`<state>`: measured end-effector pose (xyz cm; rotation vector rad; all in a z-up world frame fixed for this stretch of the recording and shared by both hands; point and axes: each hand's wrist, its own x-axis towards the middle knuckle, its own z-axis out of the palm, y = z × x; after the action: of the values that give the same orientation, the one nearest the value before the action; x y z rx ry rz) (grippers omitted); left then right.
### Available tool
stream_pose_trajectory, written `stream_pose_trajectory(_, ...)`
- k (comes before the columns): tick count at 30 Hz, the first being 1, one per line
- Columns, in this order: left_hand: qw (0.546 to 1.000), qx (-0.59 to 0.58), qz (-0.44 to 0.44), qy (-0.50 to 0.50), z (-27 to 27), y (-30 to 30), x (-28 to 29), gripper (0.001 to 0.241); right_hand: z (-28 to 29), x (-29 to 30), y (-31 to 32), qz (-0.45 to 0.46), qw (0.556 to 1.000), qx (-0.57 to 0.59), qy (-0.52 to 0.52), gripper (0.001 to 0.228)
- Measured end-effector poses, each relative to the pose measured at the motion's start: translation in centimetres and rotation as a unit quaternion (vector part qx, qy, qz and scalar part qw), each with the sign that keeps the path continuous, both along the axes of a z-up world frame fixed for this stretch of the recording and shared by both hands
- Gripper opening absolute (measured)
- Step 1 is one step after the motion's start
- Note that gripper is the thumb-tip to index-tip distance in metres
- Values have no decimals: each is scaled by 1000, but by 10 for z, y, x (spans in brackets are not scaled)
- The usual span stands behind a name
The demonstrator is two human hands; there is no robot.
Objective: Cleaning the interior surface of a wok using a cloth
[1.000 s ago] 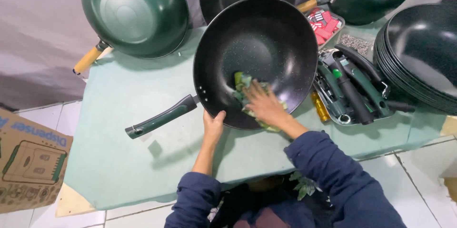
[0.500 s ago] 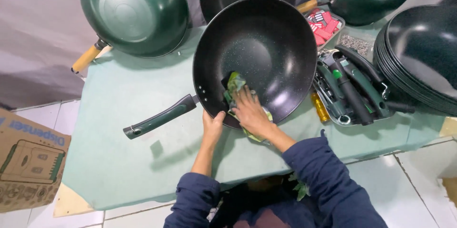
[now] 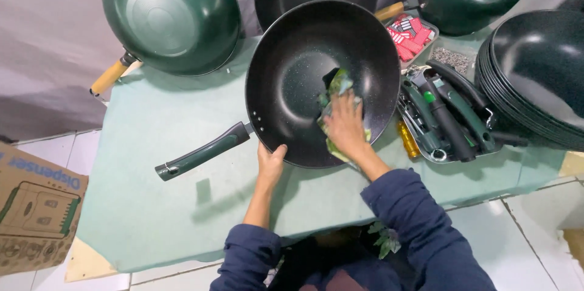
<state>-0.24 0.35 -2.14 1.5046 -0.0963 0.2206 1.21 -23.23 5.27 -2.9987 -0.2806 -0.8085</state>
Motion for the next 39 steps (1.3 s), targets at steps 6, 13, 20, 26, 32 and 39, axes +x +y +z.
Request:
stream_pose_trajectory(6,1000,9,-7,13,9,1,-7,67,18,-12,-2,76,992,-31,92,64)
stream_pose_trajectory(13,1000,13,-11,11,9,3,-7,63,39,74,-66,-64,968,-96,-224,50)
stream_pose_trajectory(20,1000,15,-17,1,20,3,-9,60,0,75,-6,94,961,49,-254,54)
stream_pose_trajectory(26,1000,-8,-5,-20,16,-1,-8,60,34,110,-60,8,954,-72,-289,44)
stream_pose_trajectory(32,999,-23,-14,-29,19,-5,-4,54,76,172,-65,-120,882,-121,-439,58)
stream_pose_trajectory(39,999,-22,-13,-29,0,-1,4,51,121,188,62,38,901,93,-421,66)
